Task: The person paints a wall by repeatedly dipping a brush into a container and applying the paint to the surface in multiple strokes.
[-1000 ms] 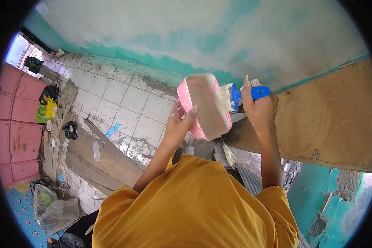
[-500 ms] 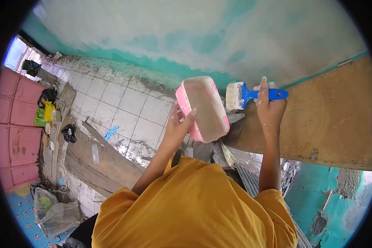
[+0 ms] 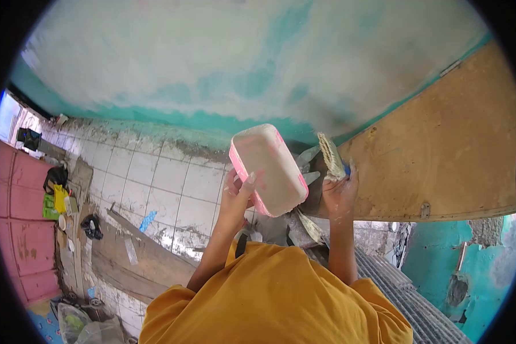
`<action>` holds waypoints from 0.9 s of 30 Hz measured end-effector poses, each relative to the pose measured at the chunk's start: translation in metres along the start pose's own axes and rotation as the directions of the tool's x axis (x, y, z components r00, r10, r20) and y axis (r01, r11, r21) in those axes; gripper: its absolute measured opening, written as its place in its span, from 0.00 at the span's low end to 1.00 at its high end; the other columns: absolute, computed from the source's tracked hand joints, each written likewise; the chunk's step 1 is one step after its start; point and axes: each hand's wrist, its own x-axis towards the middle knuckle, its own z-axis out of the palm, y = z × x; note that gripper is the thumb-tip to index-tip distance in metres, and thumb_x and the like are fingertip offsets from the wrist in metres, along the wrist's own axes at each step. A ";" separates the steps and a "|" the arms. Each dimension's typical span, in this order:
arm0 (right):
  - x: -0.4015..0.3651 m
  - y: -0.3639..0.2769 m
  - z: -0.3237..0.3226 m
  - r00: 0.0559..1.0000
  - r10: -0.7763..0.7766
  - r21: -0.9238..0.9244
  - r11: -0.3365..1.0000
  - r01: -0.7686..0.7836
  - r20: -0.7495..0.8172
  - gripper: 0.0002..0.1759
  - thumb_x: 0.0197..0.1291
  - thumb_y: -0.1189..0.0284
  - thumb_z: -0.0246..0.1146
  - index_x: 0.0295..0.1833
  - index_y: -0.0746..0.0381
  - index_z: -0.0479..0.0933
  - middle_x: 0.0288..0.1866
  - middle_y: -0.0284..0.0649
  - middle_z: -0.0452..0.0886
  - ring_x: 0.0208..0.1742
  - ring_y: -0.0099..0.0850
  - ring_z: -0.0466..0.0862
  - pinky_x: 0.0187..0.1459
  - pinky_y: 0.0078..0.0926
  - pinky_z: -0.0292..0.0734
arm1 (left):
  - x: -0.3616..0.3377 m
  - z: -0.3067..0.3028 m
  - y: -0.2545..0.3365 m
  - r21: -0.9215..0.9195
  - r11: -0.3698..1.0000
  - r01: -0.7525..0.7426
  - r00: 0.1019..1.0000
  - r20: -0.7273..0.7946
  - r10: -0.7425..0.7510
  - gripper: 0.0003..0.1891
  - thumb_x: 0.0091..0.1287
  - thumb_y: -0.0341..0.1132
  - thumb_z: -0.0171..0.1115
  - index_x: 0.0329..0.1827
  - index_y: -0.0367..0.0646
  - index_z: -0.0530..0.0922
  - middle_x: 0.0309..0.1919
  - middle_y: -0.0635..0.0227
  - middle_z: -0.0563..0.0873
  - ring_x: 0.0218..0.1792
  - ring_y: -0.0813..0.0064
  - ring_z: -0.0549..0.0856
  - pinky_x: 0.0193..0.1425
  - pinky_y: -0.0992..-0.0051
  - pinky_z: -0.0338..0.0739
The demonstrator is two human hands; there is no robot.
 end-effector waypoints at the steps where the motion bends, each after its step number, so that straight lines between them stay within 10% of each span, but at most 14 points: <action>1: 0.008 0.000 -0.015 0.993 0.031 0.062 0.997 -0.038 0.118 0.15 0.72 0.62 0.56 0.48 0.63 0.76 0.37 0.40 0.83 0.27 0.26 0.79 0.30 0.23 0.78 | 0.003 0.006 0.001 0.006 1.000 -0.008 1.000 0.011 0.008 0.39 0.68 0.48 0.65 0.71 0.36 0.54 0.60 0.55 0.79 0.55 0.66 0.83 0.50 0.65 0.83; 14: 0.057 -0.023 -0.012 0.949 0.102 0.187 0.969 -0.163 0.298 0.18 0.72 0.59 0.54 0.48 0.65 0.76 0.31 0.38 0.81 0.26 0.25 0.77 0.29 0.23 0.78 | 0.042 0.064 0.008 0.101 0.994 -0.050 0.998 0.052 0.045 0.39 0.68 0.51 0.63 0.72 0.37 0.57 0.57 0.52 0.78 0.49 0.64 0.85 0.51 0.64 0.82; 21: 0.104 -0.015 -0.023 0.867 0.219 0.096 0.952 -0.290 0.447 0.27 0.73 0.52 0.50 0.57 0.67 0.75 0.45 0.47 0.84 0.40 0.37 0.85 0.47 0.35 0.85 | 0.057 0.055 0.011 0.113 0.993 -0.041 0.996 -0.073 0.050 0.37 0.68 0.54 0.61 0.70 0.37 0.59 0.56 0.52 0.78 0.49 0.61 0.85 0.48 0.64 0.82; 27: 0.096 -0.013 -0.005 0.949 0.198 0.189 0.951 -0.247 0.244 0.31 0.71 0.50 0.53 0.61 0.68 0.73 0.47 0.45 0.84 0.46 0.41 0.85 0.53 0.39 0.83 | 0.072 0.037 0.022 -0.055 0.998 -0.028 0.997 -0.076 0.024 0.34 0.70 0.51 0.62 0.68 0.37 0.61 0.55 0.54 0.78 0.49 0.63 0.84 0.48 0.65 0.83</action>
